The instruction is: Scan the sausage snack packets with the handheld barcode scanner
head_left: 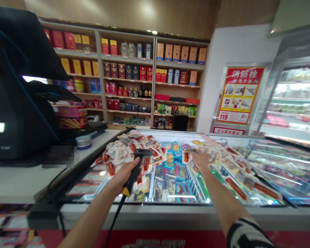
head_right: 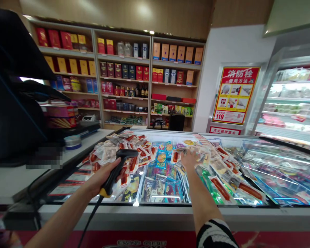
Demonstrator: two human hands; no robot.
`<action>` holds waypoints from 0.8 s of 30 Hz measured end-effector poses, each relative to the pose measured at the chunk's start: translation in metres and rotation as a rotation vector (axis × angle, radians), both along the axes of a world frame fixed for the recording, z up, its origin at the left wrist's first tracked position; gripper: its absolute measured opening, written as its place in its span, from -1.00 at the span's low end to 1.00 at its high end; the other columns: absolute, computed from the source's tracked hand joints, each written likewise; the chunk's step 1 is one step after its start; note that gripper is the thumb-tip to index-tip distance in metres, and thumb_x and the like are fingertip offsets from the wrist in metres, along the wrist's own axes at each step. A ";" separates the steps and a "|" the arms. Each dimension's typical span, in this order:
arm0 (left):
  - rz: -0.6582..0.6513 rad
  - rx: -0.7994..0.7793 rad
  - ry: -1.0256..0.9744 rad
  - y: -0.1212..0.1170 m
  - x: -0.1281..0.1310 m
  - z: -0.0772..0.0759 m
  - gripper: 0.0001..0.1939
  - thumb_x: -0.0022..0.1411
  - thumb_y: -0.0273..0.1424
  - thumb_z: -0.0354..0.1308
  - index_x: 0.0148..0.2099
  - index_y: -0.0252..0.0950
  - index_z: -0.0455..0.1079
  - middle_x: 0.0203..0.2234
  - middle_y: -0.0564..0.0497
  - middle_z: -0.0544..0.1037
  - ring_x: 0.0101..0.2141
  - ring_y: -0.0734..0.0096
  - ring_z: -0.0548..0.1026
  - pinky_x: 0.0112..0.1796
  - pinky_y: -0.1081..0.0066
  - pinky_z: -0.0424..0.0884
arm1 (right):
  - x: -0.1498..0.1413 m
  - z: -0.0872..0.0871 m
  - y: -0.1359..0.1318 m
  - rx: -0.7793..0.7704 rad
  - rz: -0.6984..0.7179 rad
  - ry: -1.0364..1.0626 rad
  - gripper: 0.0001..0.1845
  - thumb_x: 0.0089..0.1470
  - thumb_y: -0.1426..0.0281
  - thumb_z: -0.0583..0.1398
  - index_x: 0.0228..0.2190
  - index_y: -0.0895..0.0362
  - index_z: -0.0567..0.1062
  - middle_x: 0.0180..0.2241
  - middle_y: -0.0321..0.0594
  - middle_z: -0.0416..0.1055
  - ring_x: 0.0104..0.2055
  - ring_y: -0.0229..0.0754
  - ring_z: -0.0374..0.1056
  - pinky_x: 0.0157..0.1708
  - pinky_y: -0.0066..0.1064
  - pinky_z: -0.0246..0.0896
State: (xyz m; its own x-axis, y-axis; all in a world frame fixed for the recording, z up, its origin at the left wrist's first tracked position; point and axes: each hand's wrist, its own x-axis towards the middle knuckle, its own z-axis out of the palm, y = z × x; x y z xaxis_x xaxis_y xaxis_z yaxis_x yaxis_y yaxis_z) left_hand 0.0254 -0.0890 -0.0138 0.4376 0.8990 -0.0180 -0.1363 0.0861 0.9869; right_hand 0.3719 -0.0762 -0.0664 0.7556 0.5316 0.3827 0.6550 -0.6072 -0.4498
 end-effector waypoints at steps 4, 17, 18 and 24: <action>0.045 0.004 0.033 0.003 -0.007 0.005 -0.62 -0.04 -0.11 0.02 -0.56 -0.39 0.27 -0.72 0.01 0.38 -0.71 0.58 0.30 -0.67 0.58 0.20 | -0.028 0.012 0.002 0.029 0.136 -0.175 -0.56 -0.01 0.18 -0.09 -0.14 0.10 0.30 -0.02 -0.07 0.11 0.02 0.09 -0.07 -0.13 0.01 -0.14; 0.073 0.006 -0.005 0.002 -0.026 0.010 -0.62 -0.05 -0.11 0.03 -0.51 -0.39 0.28 -0.69 0.04 0.38 -0.71 0.61 0.28 -0.68 0.58 0.18 | -0.230 -0.016 0.030 -0.117 0.759 -0.123 -0.14 -0.27 -0.12 0.00 0.07 -0.09 -0.08 0.16 -0.16 -0.37 0.13 0.24 -0.46 -0.10 0.16 -0.33; 0.086 0.004 0.003 0.002 -0.028 0.010 -0.62 -0.05 -0.11 0.03 -0.51 -0.39 0.28 -0.70 0.04 0.38 -0.72 0.61 0.28 -0.68 0.58 0.18 | -0.233 -0.015 0.039 -0.143 0.757 -0.105 -0.12 -0.27 -0.12 -0.01 0.07 -0.07 -0.10 0.16 -0.16 -0.39 0.13 0.24 -0.49 -0.09 0.15 -0.33; 0.113 -0.001 0.030 -0.003 -0.037 0.017 -0.64 -0.05 -0.12 0.03 -0.48 -0.38 0.27 -0.68 0.04 0.39 -0.72 0.60 0.29 -0.69 0.58 0.17 | -0.238 -0.003 0.066 -0.209 0.823 -0.092 -0.13 -0.24 -0.13 -0.05 0.08 -0.03 -0.09 0.16 -0.18 -0.41 0.13 0.20 -0.47 -0.06 0.08 -0.32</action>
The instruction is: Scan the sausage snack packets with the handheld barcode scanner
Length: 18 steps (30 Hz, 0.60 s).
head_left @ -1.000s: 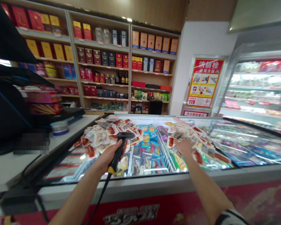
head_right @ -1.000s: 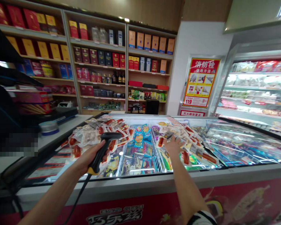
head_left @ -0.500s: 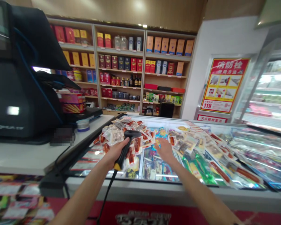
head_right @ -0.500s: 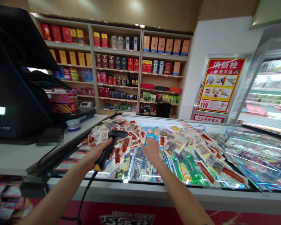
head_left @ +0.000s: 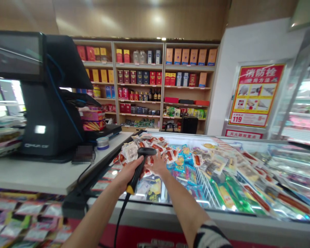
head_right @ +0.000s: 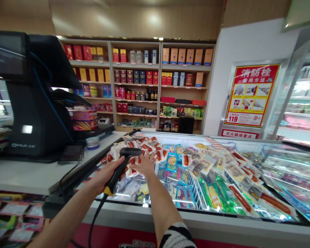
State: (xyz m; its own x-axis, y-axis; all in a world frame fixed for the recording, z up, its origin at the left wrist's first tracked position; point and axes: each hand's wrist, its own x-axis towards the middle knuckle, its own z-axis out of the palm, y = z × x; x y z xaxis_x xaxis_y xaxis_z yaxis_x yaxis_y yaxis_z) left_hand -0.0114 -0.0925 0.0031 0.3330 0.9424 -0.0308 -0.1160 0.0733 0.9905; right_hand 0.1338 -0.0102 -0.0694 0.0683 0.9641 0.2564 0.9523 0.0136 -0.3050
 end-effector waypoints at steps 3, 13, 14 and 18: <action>-0.010 0.003 0.015 -0.003 -0.002 0.003 -0.63 -0.05 -0.11 0.04 -0.47 -0.38 0.28 -0.67 0.04 0.39 -0.71 0.61 0.29 -0.70 0.59 0.15 | 0.018 0.003 -0.006 0.118 -0.046 -0.022 -0.21 -0.17 -0.10 -0.09 0.07 -0.05 -0.09 0.15 -0.18 -0.27 0.12 0.12 -0.30 -0.07 0.01 -0.23; -0.028 0.012 0.004 0.012 0.003 0.000 -0.60 -0.07 -0.09 0.04 -0.50 -0.39 0.30 -0.69 0.04 0.38 -0.71 0.60 0.28 -0.68 0.58 0.16 | 0.072 -0.016 0.016 0.135 -0.272 0.045 -0.33 -0.05 -0.01 -0.18 -0.01 0.14 0.13 0.05 -0.02 0.02 0.03 0.00 -0.01 -0.09 -0.12 -0.12; -0.023 0.010 0.002 0.013 0.004 0.000 -0.60 -0.07 -0.09 0.04 -0.50 -0.39 0.30 -0.70 0.04 0.38 -0.71 0.60 0.29 -0.67 0.58 0.16 | 0.071 -0.016 0.019 0.124 -0.240 0.045 -0.34 -0.04 0.00 -0.19 0.00 0.12 0.12 0.06 -0.05 0.01 0.04 -0.03 -0.02 -0.08 -0.14 -0.12; -0.060 0.026 0.033 0.016 0.010 -0.001 -0.58 -0.05 -0.08 0.01 -0.54 -0.40 0.30 -0.73 0.02 0.38 -0.71 0.59 0.29 -0.66 0.58 0.17 | 0.096 -0.005 0.004 0.226 -0.335 -0.013 -0.45 0.00 0.08 -0.18 -0.03 0.07 0.15 0.01 -0.10 0.10 0.01 -0.07 0.02 -0.12 -0.19 -0.07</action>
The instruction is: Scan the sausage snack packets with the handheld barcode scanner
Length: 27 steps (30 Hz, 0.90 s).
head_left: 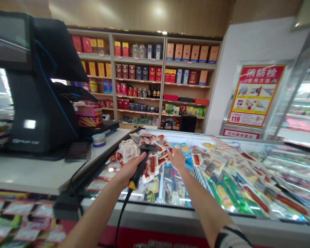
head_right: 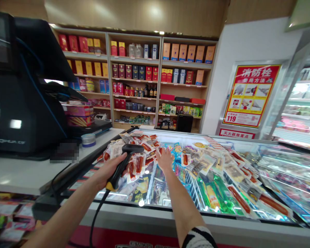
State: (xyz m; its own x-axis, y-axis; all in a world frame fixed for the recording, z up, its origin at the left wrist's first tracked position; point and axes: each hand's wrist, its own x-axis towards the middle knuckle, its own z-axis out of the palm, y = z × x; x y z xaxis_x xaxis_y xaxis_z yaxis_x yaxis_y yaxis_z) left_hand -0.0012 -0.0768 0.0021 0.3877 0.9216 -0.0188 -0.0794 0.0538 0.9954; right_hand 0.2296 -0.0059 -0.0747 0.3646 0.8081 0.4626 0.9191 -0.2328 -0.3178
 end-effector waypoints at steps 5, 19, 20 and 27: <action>-0.017 0.015 -0.026 -0.004 0.006 -0.004 -0.59 -0.06 -0.07 0.01 -0.53 -0.38 0.28 -0.74 0.06 0.36 -0.72 0.60 0.26 -0.67 0.57 0.15 | 0.069 0.008 -0.039 -0.125 -0.396 -0.033 -0.59 -0.09 0.24 0.01 -0.21 0.19 0.34 -0.22 0.03 0.31 -0.12 0.04 0.17 -0.20 -0.11 -0.06; -0.068 0.021 -0.044 -0.019 0.006 0.010 -0.59 -0.04 -0.08 -0.01 -0.53 -0.39 0.26 -0.73 0.04 0.36 -0.71 0.59 0.27 -0.67 0.57 0.15 | 0.041 -0.007 -0.044 0.247 -0.065 0.065 -0.61 -0.13 0.42 0.01 -0.17 0.18 0.28 -0.22 -0.10 0.25 -0.19 -0.13 0.21 -0.22 -0.33 0.05; -0.071 0.027 -0.047 -0.020 0.006 0.011 -0.59 -0.04 -0.08 -0.01 -0.53 -0.39 0.26 -0.72 0.03 0.36 -0.71 0.59 0.27 -0.67 0.57 0.15 | 0.036 -0.006 -0.044 0.277 -0.040 0.088 -0.60 -0.14 0.43 0.01 -0.17 0.19 0.28 -0.23 -0.10 0.25 -0.19 -0.14 0.21 -0.22 -0.34 0.05; -0.163 0.075 -0.064 -0.030 0.009 0.019 -0.57 -0.02 -0.08 -0.03 -0.57 -0.40 0.27 -0.74 0.04 0.34 -0.72 0.60 0.26 -0.67 0.57 0.14 | 0.008 0.009 -0.041 0.239 -0.043 0.178 -0.57 -0.15 0.44 0.01 -0.14 0.20 0.27 -0.21 -0.09 0.23 -0.15 -0.12 0.18 -0.18 -0.35 0.04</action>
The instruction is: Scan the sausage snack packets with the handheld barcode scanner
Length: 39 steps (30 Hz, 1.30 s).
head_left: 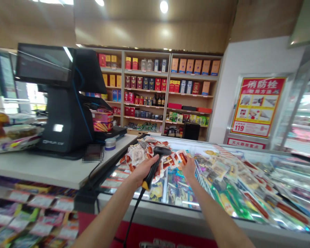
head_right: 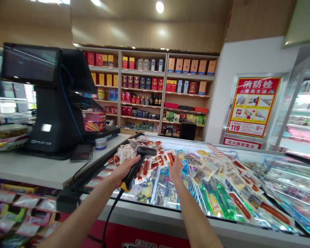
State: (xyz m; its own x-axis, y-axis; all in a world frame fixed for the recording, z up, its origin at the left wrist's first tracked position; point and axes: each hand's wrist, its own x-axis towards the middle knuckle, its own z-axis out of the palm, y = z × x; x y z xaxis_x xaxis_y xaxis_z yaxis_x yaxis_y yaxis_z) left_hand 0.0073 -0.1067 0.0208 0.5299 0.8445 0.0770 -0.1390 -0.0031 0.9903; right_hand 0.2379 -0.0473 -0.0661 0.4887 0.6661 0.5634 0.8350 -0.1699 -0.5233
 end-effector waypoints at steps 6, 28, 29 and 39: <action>-0.049 -0.026 -0.041 -0.003 -0.002 0.004 -0.61 -0.01 -0.12 -0.01 -0.52 -0.40 0.28 -0.68 0.04 0.37 -0.70 0.60 0.29 -0.65 0.57 0.16 | -0.009 0.005 0.004 -0.015 0.020 0.012 -0.57 -0.13 0.42 -0.01 -0.14 0.19 0.25 -0.17 -0.07 0.22 -0.10 -0.09 0.15 -0.17 -0.35 0.03; 0.176 -0.127 -0.102 0.029 -0.034 0.002 -0.69 -0.02 -0.16 0.04 -0.46 -0.35 0.24 -0.69 0.07 0.36 -0.72 0.62 0.28 -0.71 0.60 0.15 | -0.059 0.018 0.058 -0.052 0.138 -0.037 -0.61 -0.08 0.36 0.00 -0.16 0.21 0.28 -0.19 -0.07 0.26 -0.14 -0.13 0.17 -0.17 -0.38 0.01; 0.191 -0.129 -0.092 0.030 -0.037 0.001 -0.70 -0.02 -0.17 0.04 -0.45 -0.35 0.24 -0.68 0.06 0.36 -0.72 0.62 0.28 -0.72 0.60 0.15 | -0.066 0.019 0.061 -0.056 0.169 -0.064 -0.63 -0.05 0.35 -0.02 -0.16 0.19 0.29 -0.19 -0.09 0.27 -0.13 -0.14 0.16 -0.16 -0.38 -0.01; 0.117 -0.118 -0.031 0.030 -0.017 -0.008 -0.65 -0.03 -0.14 0.02 -0.52 -0.37 0.24 -0.69 0.02 0.39 -0.71 0.60 0.31 -0.69 0.59 0.20 | 0.007 0.007 0.021 -0.133 -0.118 -0.146 -0.59 0.02 0.29 -0.11 -0.10 0.12 0.25 -0.02 -0.09 0.12 0.02 -0.04 -0.03 -0.09 -0.13 -0.18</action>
